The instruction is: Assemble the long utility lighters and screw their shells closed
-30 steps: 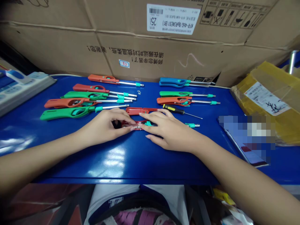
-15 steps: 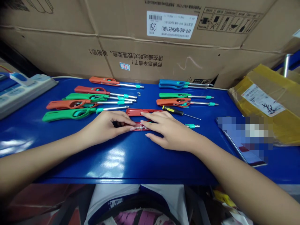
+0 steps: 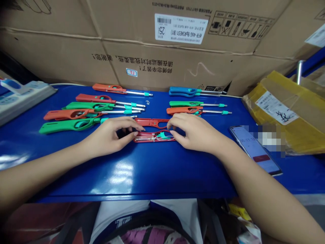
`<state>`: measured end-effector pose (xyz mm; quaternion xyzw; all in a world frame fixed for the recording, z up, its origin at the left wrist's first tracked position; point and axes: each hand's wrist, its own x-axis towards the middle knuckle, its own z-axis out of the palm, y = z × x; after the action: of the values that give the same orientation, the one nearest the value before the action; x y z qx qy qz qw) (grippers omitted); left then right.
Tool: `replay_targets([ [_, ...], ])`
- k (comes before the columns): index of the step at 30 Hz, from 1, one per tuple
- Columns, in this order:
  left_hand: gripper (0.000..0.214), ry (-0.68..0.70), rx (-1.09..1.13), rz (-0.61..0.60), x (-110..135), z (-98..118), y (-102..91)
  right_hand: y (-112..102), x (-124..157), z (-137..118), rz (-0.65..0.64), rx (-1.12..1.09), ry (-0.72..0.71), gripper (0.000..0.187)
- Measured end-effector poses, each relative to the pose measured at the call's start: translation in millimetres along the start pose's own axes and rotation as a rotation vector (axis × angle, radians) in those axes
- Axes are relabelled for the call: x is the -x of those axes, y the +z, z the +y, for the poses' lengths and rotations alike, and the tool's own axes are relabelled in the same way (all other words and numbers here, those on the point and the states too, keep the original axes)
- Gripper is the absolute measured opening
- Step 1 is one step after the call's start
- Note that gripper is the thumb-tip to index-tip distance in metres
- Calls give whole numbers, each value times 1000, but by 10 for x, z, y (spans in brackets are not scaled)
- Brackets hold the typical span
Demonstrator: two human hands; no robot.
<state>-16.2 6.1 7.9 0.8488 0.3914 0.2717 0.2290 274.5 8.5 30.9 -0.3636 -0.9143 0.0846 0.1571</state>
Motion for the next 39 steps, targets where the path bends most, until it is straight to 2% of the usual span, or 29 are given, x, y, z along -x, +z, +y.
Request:
replay_targets([
  [3, 22, 120, 4, -41, -4, -2, 0, -77, 21, 8, -110, -28, 23, 13],
  [6, 26, 270, -62, -95, 5, -18, 18, -93, 17, -6, -139, -32, 50, 14],
  [8, 29, 316, -107, -120, 13, -31, 35, -78, 7, -15, -164, -53, 53, 14],
  [12, 26, 284, -83, -112, 20, -25, 51, -44, -8, -20, -206, -116, 41, 12],
  [20, 23, 223, -110, -108, 22, 15, 31, -62, -12, -18, -194, -201, -7, 9],
  [28, 26, 219, -176, -146, 38, 53, -19, -107, -14, -85, -240, -232, 64, 6],
  [36, 45, 307, -326, -269, 34, 42, -24, -78, -23, -73, -213, -210, -10, 13],
  [39, 51, 320, -367, -302, 31, 48, -30, -60, -23, -70, -206, -199, 3, 12],
])
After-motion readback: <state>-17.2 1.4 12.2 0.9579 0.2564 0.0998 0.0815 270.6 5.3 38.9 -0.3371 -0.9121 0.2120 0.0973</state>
